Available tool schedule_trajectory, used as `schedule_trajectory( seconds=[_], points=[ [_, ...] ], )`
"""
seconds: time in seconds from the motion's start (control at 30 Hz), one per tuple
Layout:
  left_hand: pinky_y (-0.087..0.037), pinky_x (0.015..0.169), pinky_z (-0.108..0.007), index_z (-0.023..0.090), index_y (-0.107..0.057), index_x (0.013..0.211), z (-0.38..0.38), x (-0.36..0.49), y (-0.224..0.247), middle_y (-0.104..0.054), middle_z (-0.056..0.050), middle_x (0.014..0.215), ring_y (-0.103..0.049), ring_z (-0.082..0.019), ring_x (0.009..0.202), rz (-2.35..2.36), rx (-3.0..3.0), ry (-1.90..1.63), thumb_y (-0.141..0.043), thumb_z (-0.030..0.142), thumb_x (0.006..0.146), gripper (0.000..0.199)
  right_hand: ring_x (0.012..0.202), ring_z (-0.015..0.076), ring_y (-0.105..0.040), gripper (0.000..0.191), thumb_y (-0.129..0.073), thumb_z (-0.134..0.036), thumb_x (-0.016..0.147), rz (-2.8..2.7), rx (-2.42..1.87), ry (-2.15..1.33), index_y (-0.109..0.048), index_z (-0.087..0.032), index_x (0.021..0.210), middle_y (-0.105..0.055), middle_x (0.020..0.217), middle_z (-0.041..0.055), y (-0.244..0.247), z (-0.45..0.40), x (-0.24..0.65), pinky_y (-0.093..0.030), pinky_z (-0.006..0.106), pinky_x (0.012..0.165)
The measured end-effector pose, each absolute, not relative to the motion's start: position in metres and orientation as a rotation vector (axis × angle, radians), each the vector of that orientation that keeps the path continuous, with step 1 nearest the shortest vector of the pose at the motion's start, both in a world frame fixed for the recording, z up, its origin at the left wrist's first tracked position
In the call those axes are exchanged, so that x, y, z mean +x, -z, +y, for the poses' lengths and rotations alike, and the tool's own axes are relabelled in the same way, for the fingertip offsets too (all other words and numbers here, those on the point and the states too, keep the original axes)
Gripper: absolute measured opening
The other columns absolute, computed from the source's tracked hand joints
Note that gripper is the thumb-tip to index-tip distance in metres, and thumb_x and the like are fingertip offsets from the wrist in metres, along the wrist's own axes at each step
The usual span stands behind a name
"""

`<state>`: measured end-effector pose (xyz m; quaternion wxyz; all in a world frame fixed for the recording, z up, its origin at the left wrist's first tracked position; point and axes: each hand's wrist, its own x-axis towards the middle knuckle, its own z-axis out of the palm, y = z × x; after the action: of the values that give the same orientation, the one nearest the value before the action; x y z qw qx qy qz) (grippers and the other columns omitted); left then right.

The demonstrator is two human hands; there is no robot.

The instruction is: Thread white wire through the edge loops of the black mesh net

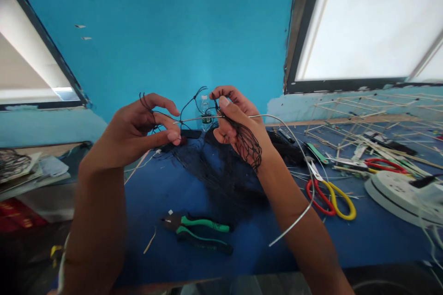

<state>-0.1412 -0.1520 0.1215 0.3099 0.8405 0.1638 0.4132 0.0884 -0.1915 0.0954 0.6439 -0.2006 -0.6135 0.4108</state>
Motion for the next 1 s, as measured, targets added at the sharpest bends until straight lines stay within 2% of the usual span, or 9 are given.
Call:
schedule_trajectory(
  seconds=[0.1,0.17,0.27,0.4,0.63,0.77,0.87,1.0],
  points=[
    [-0.058,0.065,-0.030,0.021,-0.064,0.107,-0.152,-0.141,-0.121,-0.073,-0.002,0.076,-0.073,-0.019,0.070,0.395,2.183,-1.039,-0.080,0.035,0.085,0.031,0.039,0.0077,-0.013,0.012,-0.058,-0.040,0.100,-1.408,-0.470,-1.037,-0.054,-0.029,0.104,-0.019,0.050,-0.0112,-0.094,-0.188,0.089,-0.024,0.023,0.042],
    [-0.059,0.065,-0.032,0.021,-0.066,0.103,-0.153,-0.139,-0.121,-0.071,-0.003,0.073,-0.073,-0.019,0.067,0.332,2.109,-1.041,-0.072,0.043,0.091,0.026,0.037,0.0073,-0.012,0.011,-0.056,-0.038,0.101,-1.418,-0.456,-1.097,-0.054,-0.028,0.104,-0.017,0.049,-0.0117,-0.094,-0.186,0.090,-0.024,0.022,0.041],
    [-0.059,0.065,-0.033,0.022,-0.067,0.097,-0.155,-0.135,-0.121,-0.070,-0.003,0.070,-0.072,-0.019,0.064,0.308,2.031,-1.079,-0.062,0.049,0.097,0.028,0.035,0.0072,-0.013,0.012,-0.055,-0.039,0.101,-1.425,-0.425,-1.154,-0.053,-0.028,0.106,-0.016,0.048,-0.0125,-0.093,-0.186,0.090,-0.024,0.022,0.040],
    [-0.059,0.065,-0.032,0.020,-0.068,0.100,-0.160,-0.128,-0.121,-0.072,-0.003,0.071,-0.074,-0.020,0.067,0.370,2.039,-1.039,-0.069,0.045,0.093,0.025,0.036,0.0065,-0.014,0.018,-0.059,-0.042,0.100,-1.432,-0.430,-1.188,-0.054,-0.027,0.108,-0.017,0.048,-0.0132,-0.092,-0.188,0.088,-0.025,0.021,0.039],
    [-0.061,0.062,-0.030,0.019,-0.065,0.092,-0.165,-0.122,-0.122,-0.073,-0.002,0.068,-0.074,-0.019,0.064,0.416,2.014,-0.968,-0.080,0.034,0.085,0.023,0.038,0.0062,-0.016,0.014,-0.060,-0.036,0.099,-1.412,-0.431,-1.189,-0.058,-0.025,0.108,-0.025,0.047,-0.0127,-0.095,-0.191,0.088,-0.026,0.021,0.043],
    [-0.061,0.057,-0.029,0.019,-0.061,0.095,-0.163,-0.119,-0.122,-0.073,0.000,0.066,-0.073,-0.018,0.059,0.396,1.947,-0.887,-0.078,0.038,0.087,0.026,0.039,0.0073,-0.024,0.024,-0.062,-0.040,0.099,-1.492,-0.426,-1.263,-0.059,-0.024,0.117,-0.031,0.045,-0.0126,-0.093,-0.194,0.086,-0.033,0.022,0.047],
    [-0.060,0.055,-0.027,0.019,-0.061,0.096,-0.163,-0.118,-0.122,-0.072,0.000,0.064,-0.073,-0.018,0.057,0.386,1.944,-0.802,-0.080,0.037,0.085,0.029,0.045,0.0079,-0.036,0.030,-0.063,-0.041,0.099,-1.519,-0.458,-1.293,-0.062,-0.021,0.122,-0.043,0.051,-0.0097,-0.092,-0.196,0.083,-0.044,0.023,0.056],
    [-0.058,0.052,-0.024,0.017,-0.062,0.099,-0.165,-0.122,-0.125,-0.073,0.000,0.065,-0.070,-0.015,0.054,0.430,1.918,-0.935,-0.080,0.033,0.085,0.029,0.055,0.0097,-0.047,0.028,-0.066,-0.043,0.096,-1.480,-0.546,-1.269,-0.069,-0.019,0.109,-0.048,0.057,-0.0056,-0.094,-0.196,0.090,-0.050,0.024,0.068]
  ],
)
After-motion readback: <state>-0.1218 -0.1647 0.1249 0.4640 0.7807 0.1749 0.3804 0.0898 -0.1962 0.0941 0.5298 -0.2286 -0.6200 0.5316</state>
